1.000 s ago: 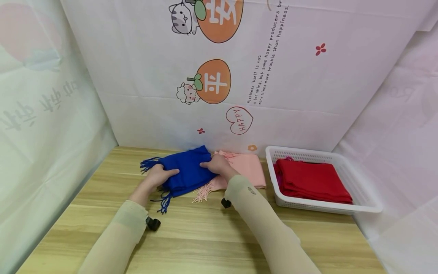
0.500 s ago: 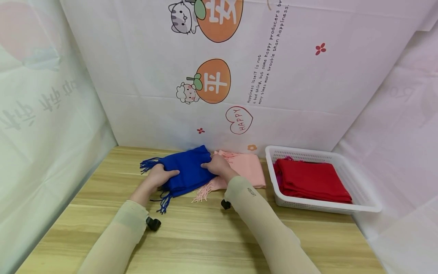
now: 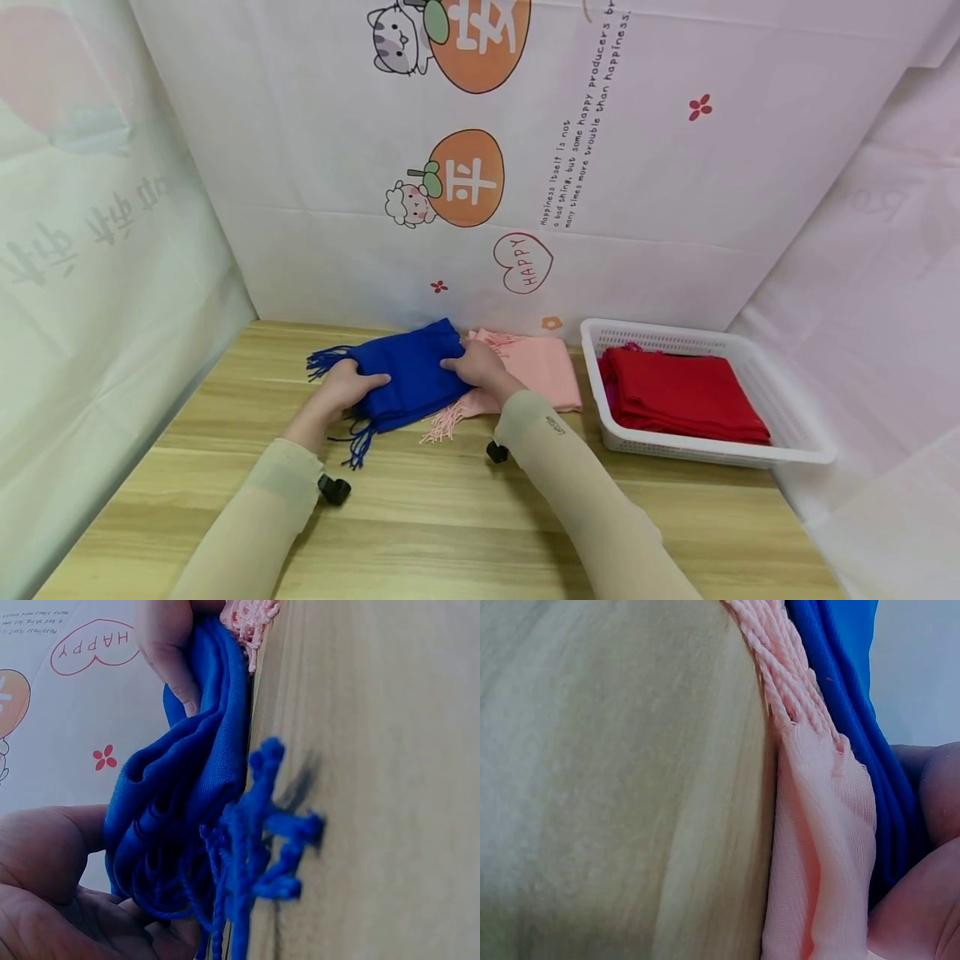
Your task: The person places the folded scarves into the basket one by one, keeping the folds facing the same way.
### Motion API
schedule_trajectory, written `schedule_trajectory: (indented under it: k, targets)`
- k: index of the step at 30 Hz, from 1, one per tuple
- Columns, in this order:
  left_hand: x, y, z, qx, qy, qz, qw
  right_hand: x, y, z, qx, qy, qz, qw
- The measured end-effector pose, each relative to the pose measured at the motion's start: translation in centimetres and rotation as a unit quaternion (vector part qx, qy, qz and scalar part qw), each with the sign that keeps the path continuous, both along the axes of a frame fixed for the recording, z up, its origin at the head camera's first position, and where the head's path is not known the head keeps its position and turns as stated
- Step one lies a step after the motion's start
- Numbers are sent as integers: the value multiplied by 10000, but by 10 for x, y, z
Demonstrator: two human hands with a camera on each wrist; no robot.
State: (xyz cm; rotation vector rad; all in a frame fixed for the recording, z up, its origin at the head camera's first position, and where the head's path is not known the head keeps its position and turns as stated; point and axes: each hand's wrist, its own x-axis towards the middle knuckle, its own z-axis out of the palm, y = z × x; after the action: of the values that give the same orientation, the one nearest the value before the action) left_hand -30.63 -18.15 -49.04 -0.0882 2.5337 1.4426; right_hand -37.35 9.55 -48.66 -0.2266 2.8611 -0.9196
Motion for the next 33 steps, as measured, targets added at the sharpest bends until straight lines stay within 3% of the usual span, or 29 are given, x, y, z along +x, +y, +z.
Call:
schedule_trajectory:
  k: [11,33]
  targets:
    - [1,-3,-1,47,-77,22,10000,10,-2,2,-297,75,-60,9995]
    - [-1,-3,1,0,-45,11,10000,15,4,-4,-1079,180,-150,9939]
